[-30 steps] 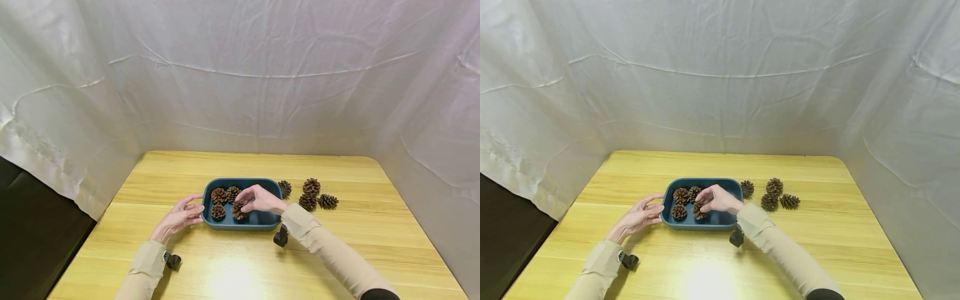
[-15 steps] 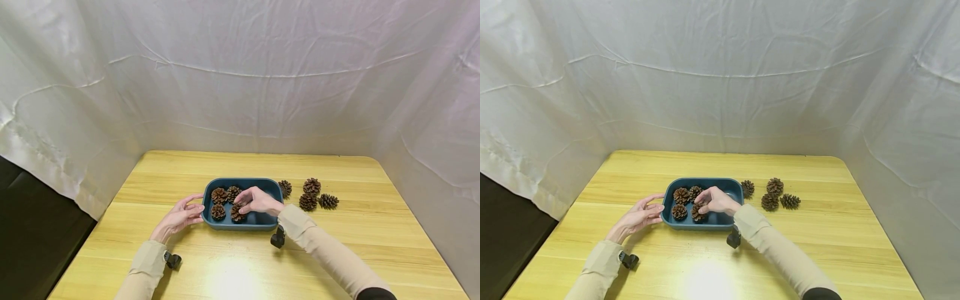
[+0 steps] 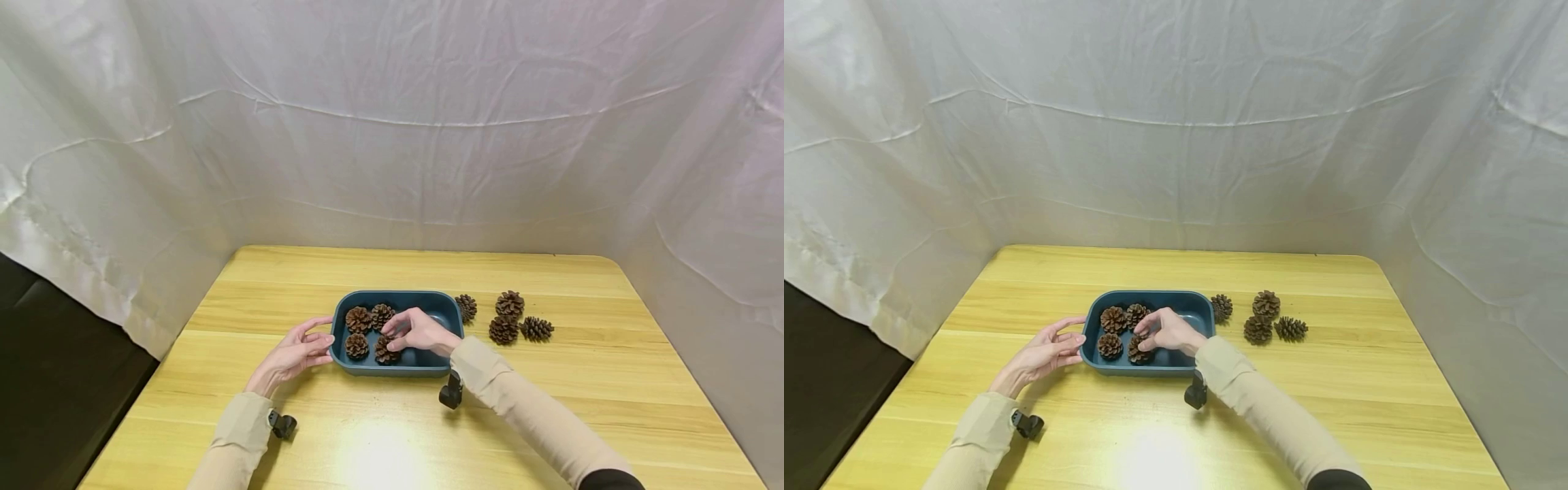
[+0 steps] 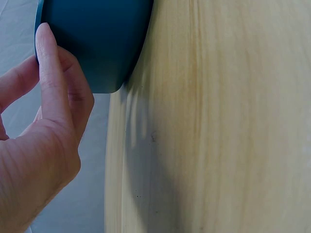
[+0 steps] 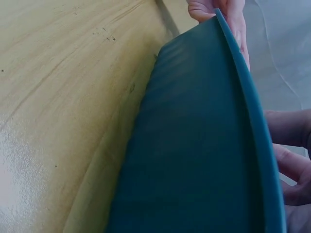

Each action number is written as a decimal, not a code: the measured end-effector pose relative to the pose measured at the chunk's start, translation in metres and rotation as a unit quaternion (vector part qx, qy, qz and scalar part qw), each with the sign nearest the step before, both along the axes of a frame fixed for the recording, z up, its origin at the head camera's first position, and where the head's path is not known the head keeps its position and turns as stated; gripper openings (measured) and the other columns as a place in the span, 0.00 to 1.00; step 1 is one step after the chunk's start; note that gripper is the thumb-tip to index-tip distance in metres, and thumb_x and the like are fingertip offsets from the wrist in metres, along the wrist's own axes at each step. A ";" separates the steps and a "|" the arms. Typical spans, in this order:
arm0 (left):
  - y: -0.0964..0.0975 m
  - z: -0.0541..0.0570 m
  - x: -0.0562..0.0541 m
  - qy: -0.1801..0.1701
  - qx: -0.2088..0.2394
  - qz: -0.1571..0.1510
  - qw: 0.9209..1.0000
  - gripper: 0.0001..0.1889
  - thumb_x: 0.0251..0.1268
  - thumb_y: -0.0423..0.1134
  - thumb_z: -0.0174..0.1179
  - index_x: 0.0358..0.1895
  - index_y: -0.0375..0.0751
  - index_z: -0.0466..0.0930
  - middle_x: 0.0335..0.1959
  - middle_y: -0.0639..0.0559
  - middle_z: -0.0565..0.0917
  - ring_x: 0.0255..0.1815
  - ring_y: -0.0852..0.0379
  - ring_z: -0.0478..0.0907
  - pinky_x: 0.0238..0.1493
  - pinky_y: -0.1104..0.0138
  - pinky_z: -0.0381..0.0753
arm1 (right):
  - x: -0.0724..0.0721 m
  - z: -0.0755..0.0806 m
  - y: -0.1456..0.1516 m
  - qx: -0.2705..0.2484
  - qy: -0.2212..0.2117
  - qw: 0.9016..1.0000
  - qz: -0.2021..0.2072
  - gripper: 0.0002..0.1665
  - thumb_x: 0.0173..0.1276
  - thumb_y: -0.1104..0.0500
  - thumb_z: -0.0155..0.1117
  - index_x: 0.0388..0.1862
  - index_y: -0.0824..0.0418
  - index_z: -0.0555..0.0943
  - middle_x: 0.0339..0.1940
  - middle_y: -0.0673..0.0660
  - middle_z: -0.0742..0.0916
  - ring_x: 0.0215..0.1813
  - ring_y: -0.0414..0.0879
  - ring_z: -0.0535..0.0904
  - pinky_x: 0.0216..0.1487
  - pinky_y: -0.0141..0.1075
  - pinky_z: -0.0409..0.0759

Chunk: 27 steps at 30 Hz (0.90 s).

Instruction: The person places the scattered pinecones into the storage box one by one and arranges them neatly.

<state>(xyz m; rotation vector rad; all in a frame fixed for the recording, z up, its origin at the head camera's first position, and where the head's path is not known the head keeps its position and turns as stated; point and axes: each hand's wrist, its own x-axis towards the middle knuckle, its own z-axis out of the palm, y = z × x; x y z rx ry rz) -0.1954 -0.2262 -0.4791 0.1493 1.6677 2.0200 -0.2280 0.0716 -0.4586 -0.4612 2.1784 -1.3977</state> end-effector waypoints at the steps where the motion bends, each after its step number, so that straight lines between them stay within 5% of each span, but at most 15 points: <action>1: 0.000 0.000 0.000 -0.001 0.001 0.001 1.000 0.35 0.75 0.28 0.54 0.78 0.30 0.46 0.40 0.57 0.84 0.35 0.64 0.84 0.44 0.70 0.90 | 0.000 -0.001 0.000 0.000 0.000 1.000 -0.001 0.18 0.62 0.68 0.73 0.51 0.67 0.84 0.48 0.62 0.88 0.40 0.42 0.82 0.45 0.33 0.85; 27: -0.001 -0.002 -0.001 -0.001 0.005 0.003 1.000 0.33 0.74 0.28 0.55 0.77 0.31 0.50 0.41 0.56 0.84 0.36 0.63 0.84 0.44 0.70 0.90 | 0.000 -0.004 0.001 -0.024 -0.030 0.999 0.022 0.21 0.61 0.67 0.74 0.54 0.66 0.83 0.44 0.58 0.82 0.34 0.41 0.83 0.47 0.34 0.84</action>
